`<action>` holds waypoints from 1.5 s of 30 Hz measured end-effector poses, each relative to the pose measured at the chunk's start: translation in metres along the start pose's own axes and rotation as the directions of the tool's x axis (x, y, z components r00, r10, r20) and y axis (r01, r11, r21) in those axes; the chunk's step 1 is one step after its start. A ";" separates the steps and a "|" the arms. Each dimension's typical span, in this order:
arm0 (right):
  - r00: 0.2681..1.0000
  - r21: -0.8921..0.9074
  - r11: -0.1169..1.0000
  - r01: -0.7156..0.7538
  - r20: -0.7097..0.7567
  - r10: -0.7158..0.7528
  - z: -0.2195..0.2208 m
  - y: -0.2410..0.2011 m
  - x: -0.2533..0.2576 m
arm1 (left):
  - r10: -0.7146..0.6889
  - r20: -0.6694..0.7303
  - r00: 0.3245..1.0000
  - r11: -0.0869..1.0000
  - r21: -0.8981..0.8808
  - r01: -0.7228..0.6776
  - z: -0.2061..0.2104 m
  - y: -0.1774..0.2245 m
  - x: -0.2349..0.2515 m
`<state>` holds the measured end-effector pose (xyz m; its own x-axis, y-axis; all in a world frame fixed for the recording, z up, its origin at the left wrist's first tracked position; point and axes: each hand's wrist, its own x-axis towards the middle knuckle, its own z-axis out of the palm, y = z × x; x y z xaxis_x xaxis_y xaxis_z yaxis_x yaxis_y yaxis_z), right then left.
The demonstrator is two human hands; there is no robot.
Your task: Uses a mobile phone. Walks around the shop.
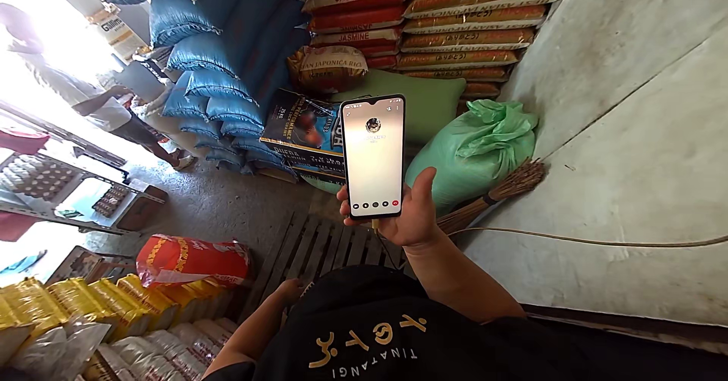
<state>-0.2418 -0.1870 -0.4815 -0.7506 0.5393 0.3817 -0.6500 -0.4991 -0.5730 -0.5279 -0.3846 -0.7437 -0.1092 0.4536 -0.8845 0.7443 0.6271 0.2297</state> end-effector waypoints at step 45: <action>0.999 -0.013 1.000 -0.021 -0.042 0.020 -0.001 -0.001 0.000 | 0.018 -0.002 1.000 1.000 0.023 -0.018 -0.003 0.004 -0.002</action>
<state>-0.2411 -0.1861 -0.4820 -0.7580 0.5571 0.3392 -0.6326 -0.5016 -0.5901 -0.5265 -0.3812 -0.7398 -0.0966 0.4661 -0.8795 0.7613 0.6038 0.2363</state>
